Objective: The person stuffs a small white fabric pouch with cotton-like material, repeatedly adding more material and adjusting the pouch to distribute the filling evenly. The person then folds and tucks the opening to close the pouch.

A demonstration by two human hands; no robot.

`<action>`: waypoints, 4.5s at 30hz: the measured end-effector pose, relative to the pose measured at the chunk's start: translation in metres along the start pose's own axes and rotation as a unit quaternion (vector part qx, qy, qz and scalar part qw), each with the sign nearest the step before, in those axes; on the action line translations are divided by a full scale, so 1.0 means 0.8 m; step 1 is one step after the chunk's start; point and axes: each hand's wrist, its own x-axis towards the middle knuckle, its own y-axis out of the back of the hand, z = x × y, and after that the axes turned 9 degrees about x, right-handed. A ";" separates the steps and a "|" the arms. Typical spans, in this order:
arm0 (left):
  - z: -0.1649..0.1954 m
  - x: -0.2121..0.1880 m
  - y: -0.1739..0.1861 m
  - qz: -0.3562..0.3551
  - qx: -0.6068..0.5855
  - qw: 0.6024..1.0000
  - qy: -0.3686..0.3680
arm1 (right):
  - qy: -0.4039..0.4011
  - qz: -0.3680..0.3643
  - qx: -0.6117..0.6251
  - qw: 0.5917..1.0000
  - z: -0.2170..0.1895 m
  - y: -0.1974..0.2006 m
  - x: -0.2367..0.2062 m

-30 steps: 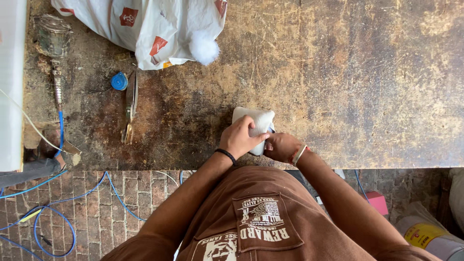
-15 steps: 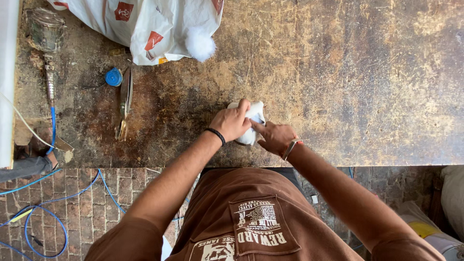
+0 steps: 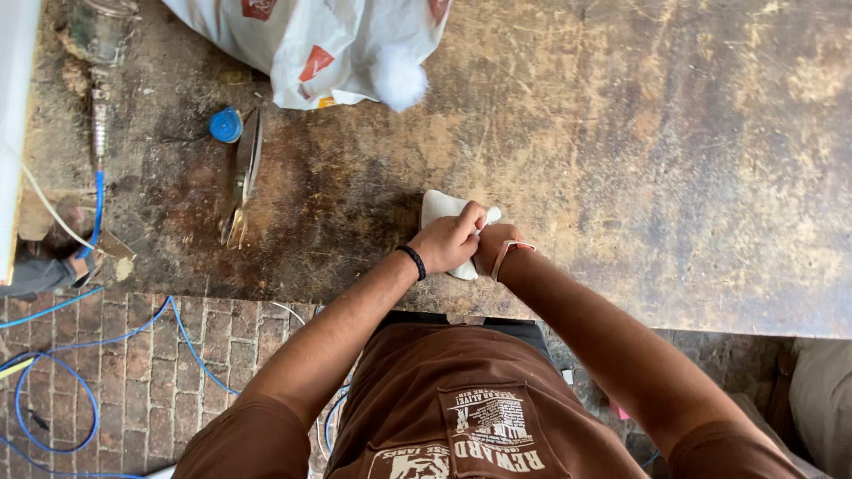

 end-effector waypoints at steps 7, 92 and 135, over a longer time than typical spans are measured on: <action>-0.015 -0.011 0.002 0.041 -0.009 0.996 0.085 | 0.015 -0.012 -0.013 1.000 -0.029 0.050 -0.041; -0.040 -0.042 0.034 0.313 0.112 0.924 0.187 | -0.026 -0.009 0.019 0.999 -0.066 0.053 0.029; -0.079 -0.094 0.012 0.121 0.211 0.964 0.111 | 0.132 -0.193 0.935 0.266 -0.048 -0.084 0.016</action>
